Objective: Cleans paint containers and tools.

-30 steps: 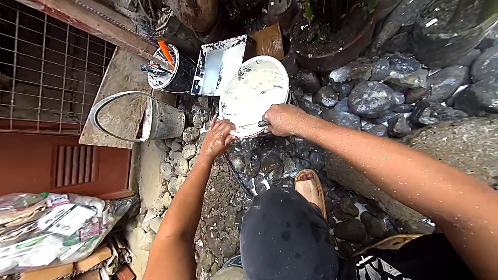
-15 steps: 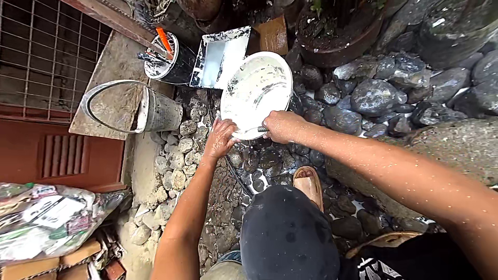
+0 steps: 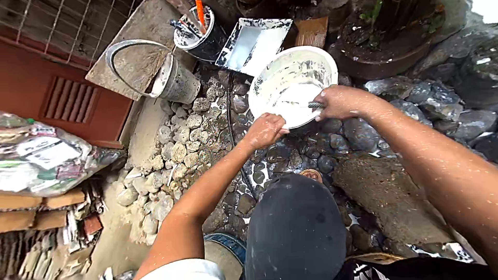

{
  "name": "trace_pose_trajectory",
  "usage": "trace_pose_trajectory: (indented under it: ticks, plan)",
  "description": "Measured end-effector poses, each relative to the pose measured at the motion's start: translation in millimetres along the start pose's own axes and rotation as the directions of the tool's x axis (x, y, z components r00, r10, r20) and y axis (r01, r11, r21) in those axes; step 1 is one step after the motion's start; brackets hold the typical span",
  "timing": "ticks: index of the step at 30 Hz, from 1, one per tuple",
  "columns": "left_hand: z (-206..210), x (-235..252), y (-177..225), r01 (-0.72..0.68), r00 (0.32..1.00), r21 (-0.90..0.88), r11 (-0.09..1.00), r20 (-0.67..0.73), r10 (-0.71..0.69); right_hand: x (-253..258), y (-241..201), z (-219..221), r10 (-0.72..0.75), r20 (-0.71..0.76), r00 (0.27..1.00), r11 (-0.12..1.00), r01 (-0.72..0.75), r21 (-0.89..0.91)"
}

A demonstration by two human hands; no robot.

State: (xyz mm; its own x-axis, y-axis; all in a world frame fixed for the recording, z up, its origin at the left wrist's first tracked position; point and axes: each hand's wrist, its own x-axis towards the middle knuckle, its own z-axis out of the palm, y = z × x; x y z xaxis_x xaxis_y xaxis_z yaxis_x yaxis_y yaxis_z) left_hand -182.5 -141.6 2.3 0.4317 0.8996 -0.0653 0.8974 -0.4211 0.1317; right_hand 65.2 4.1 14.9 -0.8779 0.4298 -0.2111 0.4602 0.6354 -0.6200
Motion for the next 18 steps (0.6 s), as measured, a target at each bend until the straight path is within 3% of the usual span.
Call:
trace_pose_trajectory:
  ticks: [3,6,11,15,16,18]
  plan:
    - [10.0,4.8,11.9,-0.001,0.994,-0.005,1.000,-0.105,0.000,0.6,-37.2,8.2,0.057,0.100,0.993,0.996,-0.050,-0.071]
    - [8.3,-3.1,4.0,-0.023,0.999,-0.016,1.000,-0.032,0.023,8.5,-58.1,31.1,0.105,0.120,0.987,0.992,-0.096,-0.082]
    - [-1.6,-45.1,-69.3,0.032,0.998,-0.056,0.998,0.060,-0.029,4.7,-54.1,39.3,0.072,0.082,0.994,0.992,-0.062,-0.112]
    - [3.7,-20.6,-5.7,0.022,0.993,-0.087,0.996,0.114,-0.012,3.4,-46.5,38.6,0.063,0.065,0.996,0.994,-0.057,-0.089]
    - [6.9,-20.6,-5.2,-0.002,0.995,-0.097,0.995,0.102,0.012,1.7,-45.8,39.5,0.064,0.065,0.996,0.995,-0.058,-0.082]
    - [3.8,-31.4,-43.4,-0.028,0.991,-0.042,0.999,0.129,0.034,-1.8,-43.4,40.9,0.065,0.059,0.996,0.995,-0.061,-0.078]
